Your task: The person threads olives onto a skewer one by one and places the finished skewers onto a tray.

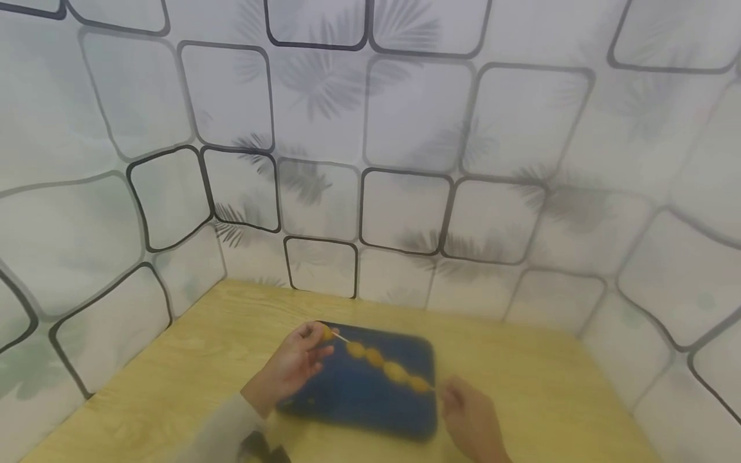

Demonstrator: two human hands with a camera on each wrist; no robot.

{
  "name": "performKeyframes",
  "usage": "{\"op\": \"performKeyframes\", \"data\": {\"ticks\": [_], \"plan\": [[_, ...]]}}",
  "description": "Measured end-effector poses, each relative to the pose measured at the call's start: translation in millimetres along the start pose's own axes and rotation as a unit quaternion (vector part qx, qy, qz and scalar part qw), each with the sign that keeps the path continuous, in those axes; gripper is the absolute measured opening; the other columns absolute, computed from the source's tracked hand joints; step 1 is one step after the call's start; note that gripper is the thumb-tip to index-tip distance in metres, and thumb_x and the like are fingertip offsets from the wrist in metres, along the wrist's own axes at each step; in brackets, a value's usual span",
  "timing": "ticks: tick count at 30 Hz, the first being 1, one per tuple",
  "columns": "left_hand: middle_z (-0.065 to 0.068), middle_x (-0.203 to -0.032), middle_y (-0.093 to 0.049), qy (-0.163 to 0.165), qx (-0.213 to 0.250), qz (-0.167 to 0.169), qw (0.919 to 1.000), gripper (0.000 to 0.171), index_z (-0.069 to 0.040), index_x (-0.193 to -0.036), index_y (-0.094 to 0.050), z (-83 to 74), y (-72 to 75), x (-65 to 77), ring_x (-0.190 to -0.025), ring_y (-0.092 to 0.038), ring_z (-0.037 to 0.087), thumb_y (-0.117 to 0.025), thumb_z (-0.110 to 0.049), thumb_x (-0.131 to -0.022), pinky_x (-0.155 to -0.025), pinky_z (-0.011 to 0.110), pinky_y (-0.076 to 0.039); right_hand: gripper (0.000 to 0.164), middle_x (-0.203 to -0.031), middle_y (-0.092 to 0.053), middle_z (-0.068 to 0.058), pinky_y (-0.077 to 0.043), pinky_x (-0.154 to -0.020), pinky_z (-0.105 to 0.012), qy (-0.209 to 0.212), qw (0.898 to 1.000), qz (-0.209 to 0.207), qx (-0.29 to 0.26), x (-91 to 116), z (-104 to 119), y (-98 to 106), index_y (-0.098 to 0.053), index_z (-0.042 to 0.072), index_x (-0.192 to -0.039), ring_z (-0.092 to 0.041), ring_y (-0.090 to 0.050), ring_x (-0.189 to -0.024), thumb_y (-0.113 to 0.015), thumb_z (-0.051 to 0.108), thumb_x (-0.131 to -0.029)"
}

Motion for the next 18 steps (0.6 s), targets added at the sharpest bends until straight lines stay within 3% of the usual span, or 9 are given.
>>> {"op": "performKeyframes", "data": {"ticks": [7, 13, 18], "plan": [[0.001, -0.113, -0.064, -0.008, 0.005, -0.007, 0.9999, 0.011, -0.017, -0.1, -0.061, 0.5, -1.1, 0.4, -0.076, -0.066, 0.007, -0.058, -0.027, -0.099, -0.052, 0.019, -0.047, 0.029, -0.06, -0.05, 0.008, -0.04, -0.049, -0.022, 0.073, 0.997, -0.027, 0.011, -4.4, 2.4, -2.7, -0.058, 0.015, -0.074, -0.003, -0.042, -0.049, -0.058, -0.01, -0.09], [0.001, -0.104, -0.064, 0.007, -0.006, 0.028, 0.9996, 0.011, -0.018, -0.097, -0.065, 1.6, -0.6, 1.8, -0.077, -0.066, 0.007, -0.06, -0.028, -0.098, -0.054, 0.02, -0.048, 0.027, -0.061, -0.05, 0.009, -0.04, -0.051, -0.023, 0.059, 0.998, -0.014, 0.017, -7.1, 2.9, -3.0, -0.058, 0.014, -0.075, -0.005, -0.042, -0.049, -0.058, -0.007, -0.092], [0.001, -0.103, -0.063, 0.017, -0.002, 0.027, 0.9995, 0.011, -0.017, -0.095, -0.065, 1.2, -1.3, 2.1, -0.076, -0.066, 0.008, -0.06, -0.027, -0.098, -0.053, 0.02, -0.048, 0.027, -0.061, -0.05, 0.008, -0.041, -0.048, -0.023, 0.053, 0.999, -0.012, 0.002, -8.7, 6.2, -5.5, -0.059, 0.014, -0.075, -0.005, -0.043, -0.048, -0.058, -0.006, -0.093]]}}
Point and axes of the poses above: each hand's wrist, its own x-axis away from the middle knuckle, its own y-axis out of the back of the hand, z = x × y, the point moved 2 cm from there along -x, towards the middle knuckle
